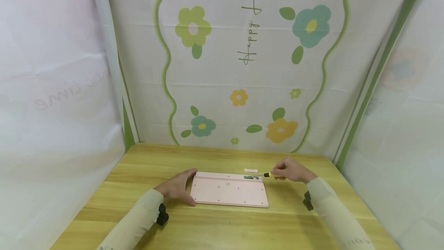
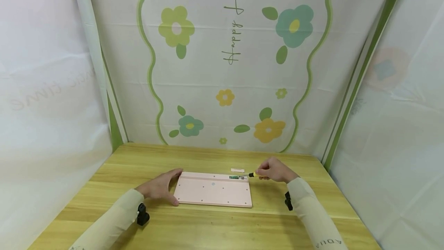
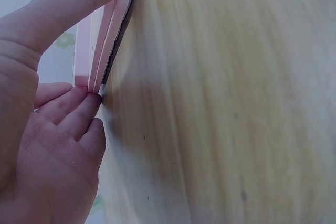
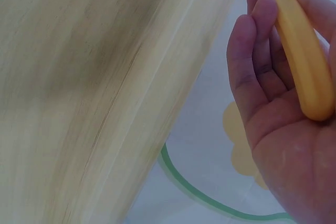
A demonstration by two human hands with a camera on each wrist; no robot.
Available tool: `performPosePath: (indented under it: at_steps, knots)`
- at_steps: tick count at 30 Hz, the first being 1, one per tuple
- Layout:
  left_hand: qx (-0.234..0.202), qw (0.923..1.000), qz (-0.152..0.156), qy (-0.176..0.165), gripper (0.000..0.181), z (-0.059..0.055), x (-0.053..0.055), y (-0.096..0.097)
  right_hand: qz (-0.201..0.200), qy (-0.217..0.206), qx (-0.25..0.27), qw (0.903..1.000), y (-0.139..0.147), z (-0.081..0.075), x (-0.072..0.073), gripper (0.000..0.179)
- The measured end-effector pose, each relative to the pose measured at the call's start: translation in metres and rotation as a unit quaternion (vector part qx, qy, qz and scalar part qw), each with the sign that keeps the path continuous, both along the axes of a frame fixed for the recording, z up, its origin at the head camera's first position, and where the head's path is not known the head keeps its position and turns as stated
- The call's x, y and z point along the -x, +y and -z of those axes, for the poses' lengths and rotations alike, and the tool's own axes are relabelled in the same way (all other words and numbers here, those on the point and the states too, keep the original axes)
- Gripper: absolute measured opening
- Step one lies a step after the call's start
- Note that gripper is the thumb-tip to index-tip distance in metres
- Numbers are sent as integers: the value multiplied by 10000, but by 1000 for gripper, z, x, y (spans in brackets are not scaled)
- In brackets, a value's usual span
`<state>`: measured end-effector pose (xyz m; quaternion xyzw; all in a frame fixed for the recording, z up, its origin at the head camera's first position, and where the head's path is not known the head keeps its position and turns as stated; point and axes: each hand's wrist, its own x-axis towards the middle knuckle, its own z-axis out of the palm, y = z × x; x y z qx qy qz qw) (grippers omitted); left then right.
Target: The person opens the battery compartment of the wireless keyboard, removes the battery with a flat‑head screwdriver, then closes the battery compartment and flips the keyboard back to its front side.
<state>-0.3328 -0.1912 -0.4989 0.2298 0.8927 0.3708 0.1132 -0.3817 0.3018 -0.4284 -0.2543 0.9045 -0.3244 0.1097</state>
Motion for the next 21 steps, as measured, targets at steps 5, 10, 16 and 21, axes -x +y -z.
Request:
performPosePath:
  at_steps: [5, 10, 16, 21]
  knots:
    - [53, 10000, -19, 35, 130, -2, -1, 2, -21, 302, -193, 9994, -1, -4, -3, 26]
    - [1, 10000, -41, 69, 129, -3, -3, 2, -1, 498, -267, 9984, -2, -6, -8, 24]
    - [-37, 10000, -29, 38, 129, -1, -1, 0, 209, 897, -410, 9949, 5, -4, -12, 17]
    - [-42, 10000, -33, 20, 130, 0, -1, 1, 449, 1214, -529, 9902, 20, -3, -18, 14]
